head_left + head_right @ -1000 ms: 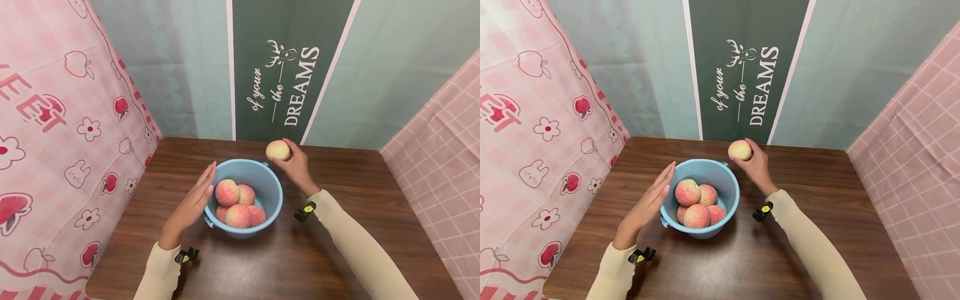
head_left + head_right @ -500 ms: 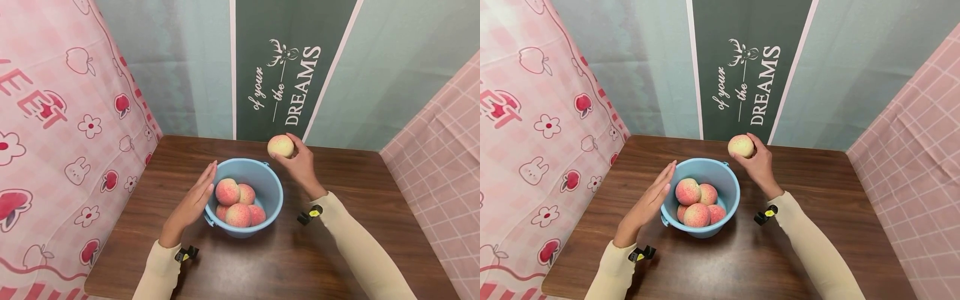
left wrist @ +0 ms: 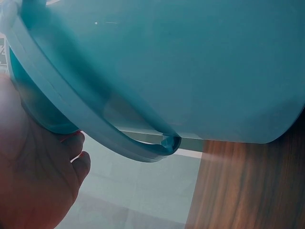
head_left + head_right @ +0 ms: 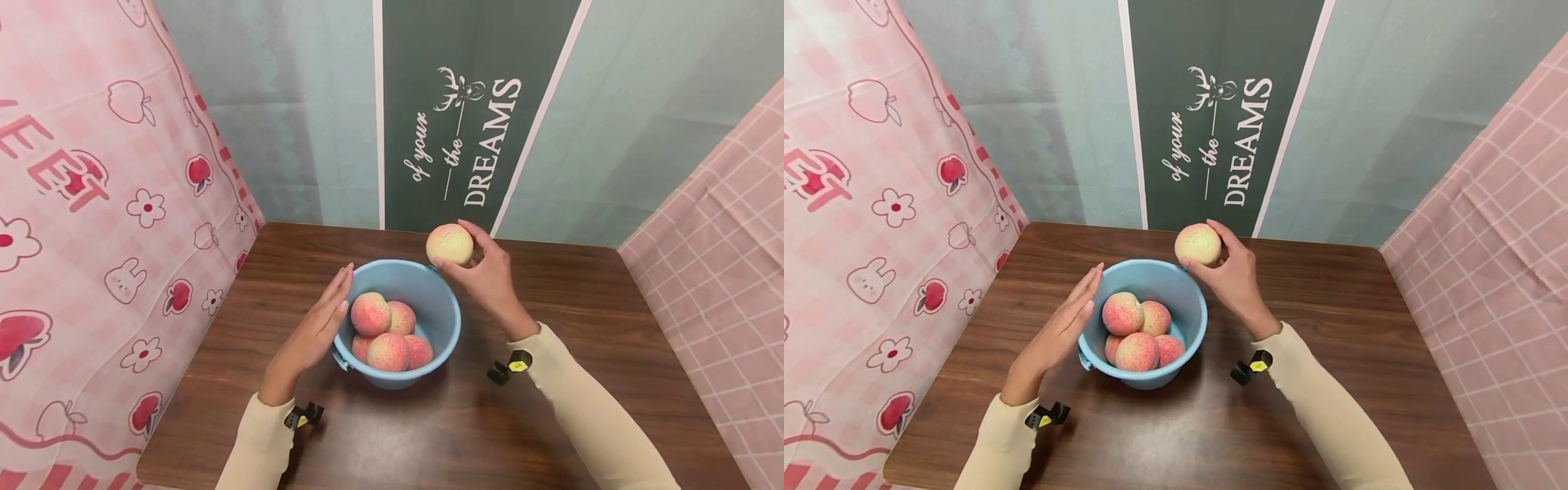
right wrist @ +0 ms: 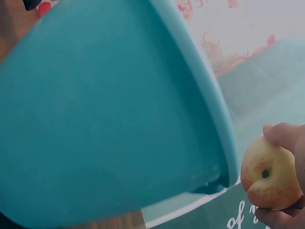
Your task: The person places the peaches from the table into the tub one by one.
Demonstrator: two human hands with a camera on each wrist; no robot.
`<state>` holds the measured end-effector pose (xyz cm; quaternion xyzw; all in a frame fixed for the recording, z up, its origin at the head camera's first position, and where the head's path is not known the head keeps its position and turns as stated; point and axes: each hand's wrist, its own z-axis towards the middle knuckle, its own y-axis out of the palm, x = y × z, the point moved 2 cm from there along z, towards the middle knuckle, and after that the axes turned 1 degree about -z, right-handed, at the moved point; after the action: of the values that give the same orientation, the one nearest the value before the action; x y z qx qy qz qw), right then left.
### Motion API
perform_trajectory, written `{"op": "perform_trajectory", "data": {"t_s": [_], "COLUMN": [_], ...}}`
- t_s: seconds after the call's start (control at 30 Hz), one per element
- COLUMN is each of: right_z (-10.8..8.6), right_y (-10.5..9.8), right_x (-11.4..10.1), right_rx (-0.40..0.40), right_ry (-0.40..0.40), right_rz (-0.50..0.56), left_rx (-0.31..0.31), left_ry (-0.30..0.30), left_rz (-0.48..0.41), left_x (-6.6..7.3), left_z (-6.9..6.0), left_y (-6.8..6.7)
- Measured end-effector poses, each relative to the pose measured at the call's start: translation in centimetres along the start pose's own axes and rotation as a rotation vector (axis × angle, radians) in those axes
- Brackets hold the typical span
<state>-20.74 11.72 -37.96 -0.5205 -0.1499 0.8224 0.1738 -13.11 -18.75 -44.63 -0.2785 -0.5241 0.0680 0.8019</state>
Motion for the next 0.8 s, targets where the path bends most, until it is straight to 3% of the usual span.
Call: {"op": "perform_trajectory", "data": {"t_s": [0.17, 0.3, 0.67, 0.8], "right_z": [-1.4, -2.2, -3.7, -3.9], "right_y": [-0.2, -0.1, 1.0, 1.7], "right_x": [-3.8, -4.8, -5.1, -3.3], "right_rx": [-0.031, -0.06, -0.13, -0.151], "right_ry": [-0.016, -0.011, -0.02, -0.022], "right_rz": [0.021, 0.047, 0.091, 0.114], "left_rx": [-0.003, 0.001, 0.007, 0.01], "left_ry": [-0.002, -0.002, 0.004, 0.012], "left_rz": [0.008, 0.005, 0.004, 0.003], "left_x": [-0.1, -0.1, -0.3, -0.3], "left_z": [0.0, 0.1, 0.0, 0.0], "left_y": [0.0, 0.1, 0.1, 0.0]}}
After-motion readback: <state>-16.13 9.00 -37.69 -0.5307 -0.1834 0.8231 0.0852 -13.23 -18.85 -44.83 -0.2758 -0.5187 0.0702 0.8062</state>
